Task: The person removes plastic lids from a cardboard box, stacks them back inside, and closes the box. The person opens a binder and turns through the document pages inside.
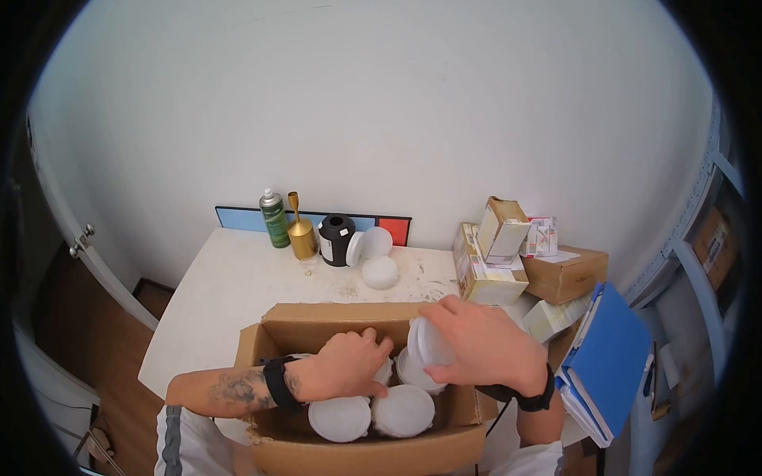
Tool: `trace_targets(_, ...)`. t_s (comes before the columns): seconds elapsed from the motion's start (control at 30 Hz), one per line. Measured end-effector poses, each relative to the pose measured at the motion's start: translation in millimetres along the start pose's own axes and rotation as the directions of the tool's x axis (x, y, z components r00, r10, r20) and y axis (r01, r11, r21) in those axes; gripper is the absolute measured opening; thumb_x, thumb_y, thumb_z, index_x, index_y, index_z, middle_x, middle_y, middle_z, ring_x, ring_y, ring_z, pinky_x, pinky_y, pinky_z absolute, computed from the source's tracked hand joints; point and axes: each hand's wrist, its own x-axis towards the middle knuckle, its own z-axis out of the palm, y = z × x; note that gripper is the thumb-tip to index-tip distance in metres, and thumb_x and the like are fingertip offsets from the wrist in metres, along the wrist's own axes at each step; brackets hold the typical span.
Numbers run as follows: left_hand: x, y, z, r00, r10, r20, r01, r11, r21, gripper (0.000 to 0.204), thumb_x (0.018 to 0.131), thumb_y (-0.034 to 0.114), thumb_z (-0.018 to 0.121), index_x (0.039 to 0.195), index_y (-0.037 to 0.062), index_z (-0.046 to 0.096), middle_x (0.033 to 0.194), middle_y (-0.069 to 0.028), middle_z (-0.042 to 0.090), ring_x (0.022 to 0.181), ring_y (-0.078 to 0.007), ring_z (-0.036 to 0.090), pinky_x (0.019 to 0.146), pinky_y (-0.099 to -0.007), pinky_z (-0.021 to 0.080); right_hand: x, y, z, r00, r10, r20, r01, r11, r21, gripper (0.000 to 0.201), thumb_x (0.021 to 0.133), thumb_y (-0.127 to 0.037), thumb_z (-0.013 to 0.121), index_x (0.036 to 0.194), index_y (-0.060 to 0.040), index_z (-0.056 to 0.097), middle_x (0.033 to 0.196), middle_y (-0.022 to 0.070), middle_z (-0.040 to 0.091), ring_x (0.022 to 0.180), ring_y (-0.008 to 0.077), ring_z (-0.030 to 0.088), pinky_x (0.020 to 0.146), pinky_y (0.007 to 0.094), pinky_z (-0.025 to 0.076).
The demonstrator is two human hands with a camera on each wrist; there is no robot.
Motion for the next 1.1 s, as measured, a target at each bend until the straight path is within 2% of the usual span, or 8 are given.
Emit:
trace_targets(0.27, -5.2, -2.8, 5.7, 0.997, 0.063, 0.044, -0.065, 0.996, 0.067, 0.066, 0.075, 0.039, 0.086, 0.119, 0.0005, 0.056, 0.112, -0.0227, 0.055, 0.097, -0.0400, 0.067, 0.070, -0.0433, 0.061, 48.7, 23.0, 6.6, 0.736, -0.098, -0.670, -0.042, 0.981, -0.190, 0.067, 0.079, -0.034, 0.082, 0.132, -0.0014, 0.056, 0.119, 0.0216, 0.062, 0.108, 0.0377, 0.063, 0.089, 0.0436, 0.053)
trace_targets(0.37, -8.1, 4.6, -3.1, 0.998, 0.043, 0.055, -0.048, 0.993, 0.105, 0.066, 0.076, 0.036, 0.084, 0.122, 0.0017, 0.054, 0.114, -0.0223, 0.053, 0.104, -0.0402, 0.064, 0.070, -0.0434, 0.061, 36.8, 10.7, 16.9, 0.994, 0.015, -0.110, -0.019, 0.999, -0.037, 0.054, 0.078, -0.029, 0.086, 0.117, -0.0019, 0.059, 0.112, 0.0173, 0.066, 0.101, 0.0378, 0.066, 0.085, 0.0439, 0.055)
trace_targets(0.4, -7.5, 7.3, -8.1, 0.997, 0.020, 0.071, -0.028, 0.994, 0.107, 0.066, 0.076, 0.036, 0.084, 0.123, 0.0019, 0.053, 0.114, -0.0222, 0.053, 0.103, -0.0410, 0.064, 0.072, -0.0446, 0.060, 34.0, 4.6, 17.7, 0.990, 0.030, 0.136, -0.028, 0.999, -0.018, 0.051, 0.078, -0.028, 0.086, 0.113, -0.0024, 0.059, 0.108, 0.0179, 0.066, 0.101, 0.0384, 0.067, 0.085, 0.0438, 0.055)
trace_targets(0.5, -14.2, 9.8, -32.4, 0.999, 0.010, 0.039, -0.013, 0.998, 0.069, 0.067, 0.075, 0.036, 0.083, 0.124, 0.0019, 0.053, 0.114, -0.0219, 0.053, 0.102, -0.0421, 0.064, 0.077, -0.0472, 0.059, 26.4, 14.2, 63.6, 0.956, 0.023, 0.292, 0.003, 0.996, -0.087, 0.057, 0.078, -0.029, 0.086, 0.122, -0.0042, 0.059, 0.109, 0.0201, 0.065, 0.101, 0.0397, 0.067, 0.084, 0.0442, 0.056)
trace_targets(0.77, 1.9, -27.6, -97.1, 0.851, 0.050, -0.522, -0.062, 0.998, -0.004, 0.064, 0.082, 0.033, 0.080, 0.133, 0.0022, 0.054, 0.125, -0.0220, 0.056, 0.106, -0.0402, 0.063, 0.087, -0.0471, 0.056, 21.5, 11.1, 112.3, 0.973, -0.033, 0.229, 0.106, 0.944, -0.313, 0.078, 0.071, -0.028, 0.090, 0.136, -0.0065, 0.054, 0.117, 0.0214, 0.060, 0.101, 0.0419, 0.068, 0.081, 0.0443, 0.057)
trace_targets(0.87, -0.1, -23.6, -100.1, 0.697, 0.201, -0.688, 0.118, 0.915, 0.386, 0.055, 0.085, 0.029, 0.078, 0.129, 0.0037, 0.058, 0.125, -0.0203, 0.059, 0.105, -0.0386, 0.065, 0.085, -0.0457, 0.056, 29.0, 10.8, 125.9, 0.987, -0.007, 0.161, 0.077, 0.897, -0.435, 0.068, 0.072, -0.022, 0.085, 0.131, -0.0063, 0.055, 0.117, 0.0216, 0.058, 0.096, 0.0404, 0.068, 0.077, 0.0430, 0.058)
trace_targets(0.93, -20.7, -9.5, -99.4, 0.981, -0.178, -0.082, 0.182, 0.982, 0.040, 0.054, 0.083, 0.026, 0.081, 0.127, 0.0048, 0.058, 0.123, -0.0180, 0.061, 0.106, -0.0375, 0.066, 0.083, -0.0463, 0.056, 28.2, 7.5, 128.5, 0.989, 0.017, 0.146, 0.052, 0.887, -0.460, 0.063, 0.074, -0.019, 0.082, 0.129, -0.0061, 0.056, 0.117, 0.0215, 0.057, 0.094, 0.0390, 0.068, 0.074, 0.0422, 0.058)
trace_targets(1.1, -59.3, -36.4, -45.0, 0.914, -0.073, 0.400, 0.002, 0.985, 0.174, 0.057, 0.078, 0.023, 0.084, 0.126, 0.0065, 0.059, 0.113, -0.0172, 0.066, 0.095, -0.0386, 0.071, 0.081, -0.0450, 0.059, 28.4, 5.5, 106.9, 0.998, -0.022, 0.064, 0.038, 0.965, -0.261, 0.041, 0.077, -0.009, 0.074, 0.114, -0.0032, 0.057, 0.109, 0.0228, 0.055, 0.087, 0.0399, 0.067, 0.068, 0.0455, 0.058)
